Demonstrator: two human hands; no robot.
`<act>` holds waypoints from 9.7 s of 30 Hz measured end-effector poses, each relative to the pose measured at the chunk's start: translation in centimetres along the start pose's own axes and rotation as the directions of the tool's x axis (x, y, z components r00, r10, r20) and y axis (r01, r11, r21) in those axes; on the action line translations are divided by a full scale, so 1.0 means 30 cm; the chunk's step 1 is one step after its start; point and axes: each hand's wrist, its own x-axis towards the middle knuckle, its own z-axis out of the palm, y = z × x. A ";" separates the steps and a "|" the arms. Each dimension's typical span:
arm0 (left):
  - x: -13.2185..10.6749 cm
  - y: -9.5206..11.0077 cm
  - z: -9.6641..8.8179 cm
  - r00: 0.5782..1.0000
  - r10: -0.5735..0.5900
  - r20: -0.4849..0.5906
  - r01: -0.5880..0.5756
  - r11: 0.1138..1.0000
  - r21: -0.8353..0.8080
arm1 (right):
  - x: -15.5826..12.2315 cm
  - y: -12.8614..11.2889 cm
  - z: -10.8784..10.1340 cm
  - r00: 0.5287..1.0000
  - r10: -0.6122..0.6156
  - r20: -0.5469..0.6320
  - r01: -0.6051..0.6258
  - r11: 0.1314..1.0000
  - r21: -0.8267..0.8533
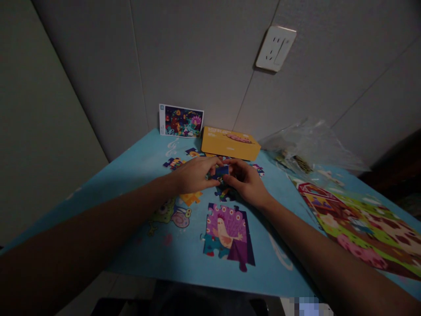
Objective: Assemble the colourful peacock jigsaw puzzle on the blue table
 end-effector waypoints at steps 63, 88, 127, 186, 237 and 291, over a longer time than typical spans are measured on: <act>-0.001 0.026 -0.014 0.992 -0.004 0.127 0.001 1.000 0.021 | -0.003 -0.016 0.007 0.996 0.043 0.077 -0.033 0.992 -0.122; -0.002 0.001 -0.013 0.998 0.051 -0.031 -0.050 0.998 0.031 | 0.000 -0.021 0.006 0.999 0.029 0.040 -0.024 0.991 -0.135; -0.003 0.003 0.000 0.998 0.020 0.056 -0.022 0.999 0.042 | 0.002 -0.014 0.005 0.990 0.090 0.108 -0.075 0.988 -0.138; -0.006 0.016 -0.008 0.988 -0.029 0.149 0.023 0.999 0.038 | 0.000 0.003 0.002 0.985 0.041 0.167 0.013 0.951 -0.308; 0.000 0.024 -0.006 0.998 -0.063 0.031 0.059 0.990 0.127 | -0.006 0.007 0.016 0.997 -0.019 0.070 0.031 0.984 -0.176; 0.006 0.043 -0.017 0.967 -0.139 0.214 0.092 0.972 0.217 | -0.016 -0.034 0.014 0.985 -0.052 0.166 0.101 0.946 -0.307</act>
